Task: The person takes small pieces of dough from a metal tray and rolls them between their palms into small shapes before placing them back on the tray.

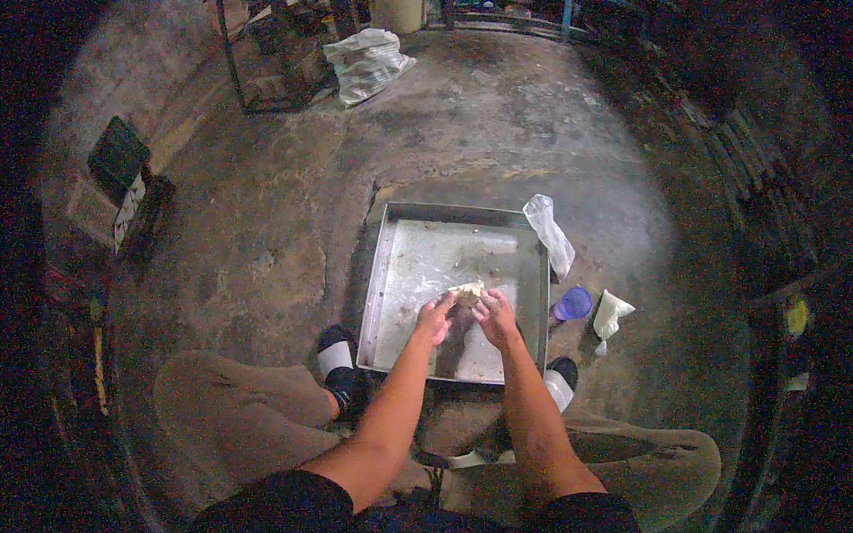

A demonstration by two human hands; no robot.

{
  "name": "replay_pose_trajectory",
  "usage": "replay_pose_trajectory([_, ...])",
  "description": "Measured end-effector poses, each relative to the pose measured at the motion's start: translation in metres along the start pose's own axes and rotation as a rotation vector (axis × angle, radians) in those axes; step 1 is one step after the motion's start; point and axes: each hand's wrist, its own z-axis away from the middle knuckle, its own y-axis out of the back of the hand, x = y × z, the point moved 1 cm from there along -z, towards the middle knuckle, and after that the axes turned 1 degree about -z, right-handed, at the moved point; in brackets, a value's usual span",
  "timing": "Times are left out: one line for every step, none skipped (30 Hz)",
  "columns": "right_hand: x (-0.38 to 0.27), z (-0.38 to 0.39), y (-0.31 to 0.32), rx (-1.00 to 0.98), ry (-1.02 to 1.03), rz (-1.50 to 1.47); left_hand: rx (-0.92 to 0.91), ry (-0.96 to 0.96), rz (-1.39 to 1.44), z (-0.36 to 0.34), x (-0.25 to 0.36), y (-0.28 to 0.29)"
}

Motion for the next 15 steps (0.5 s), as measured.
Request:
replay_pose_trajectory([-0.004,0.003,0.001,-0.056,0.004,0.022,-0.015,-0.01,-0.059,-0.003,0.005,0.001])
replay_pose_trajectory([-0.006,0.005,-0.006,-0.121,0.006,0.046,-0.027,-0.03,-0.117,-0.007,0.009,0.006])
replay_pose_trajectory([-0.007,0.004,-0.01,-0.138,-0.013,0.048,-0.032,-0.083,-0.24,-0.015,0.011,0.008])
replay_pose_trajectory([-0.01,0.003,-0.013,-0.174,-0.069,0.008,0.014,-0.142,-0.366,-0.019,0.009,0.009])
replay_pose_trajectory([-0.012,0.004,-0.004,-0.186,-0.121,-0.038,0.048,-0.178,-0.493,-0.015,0.007,-0.002])
replay_pose_trajectory([-0.013,0.008,-0.007,-0.207,-0.187,-0.086,0.099,-0.219,-0.62,-0.012,0.005,-0.005])
replay_pose_trajectory([-0.014,0.013,-0.008,-0.248,-0.08,0.002,0.196,-0.172,-0.897,-0.008,0.004,-0.007])
replay_pose_trajectory([-0.016,0.007,-0.021,-0.226,-0.108,0.04,0.127,-0.444,-1.147,-0.02,-0.002,0.012])
replay_pose_trajectory([-0.022,0.004,-0.011,-0.17,-0.124,0.074,0.135,-0.498,-1.146,-0.019,-0.01,0.011])
replay_pose_trajectory([-0.027,0.0,-0.003,-0.115,-0.141,0.107,0.146,-0.553,-1.144,-0.02,-0.016,0.011])
replay_pose_trajectory([-0.031,-0.008,-0.004,-0.159,-0.167,0.122,0.139,-0.566,-1.097,-0.029,-0.017,0.025])
replay_pose_trajectory([-0.039,-0.026,0.008,-0.179,-0.064,0.258,0.109,-0.597,-1.034,-0.045,-0.017,0.034])
replay_pose_trajectory([-0.036,-0.036,-0.007,-0.142,-0.058,0.288,0.126,-0.615,-0.998,-0.051,-0.009,0.064])
replay_pose_trajectory([-0.04,-0.039,0.008,-0.038,-0.035,0.308,0.348,-0.541,-1.157,-0.036,-0.004,0.059])
replay_pose_trajectory([-0.042,-0.048,0.012,-0.076,0.007,0.397,0.456,-0.538,-1.146,-0.032,0.007,0.065])
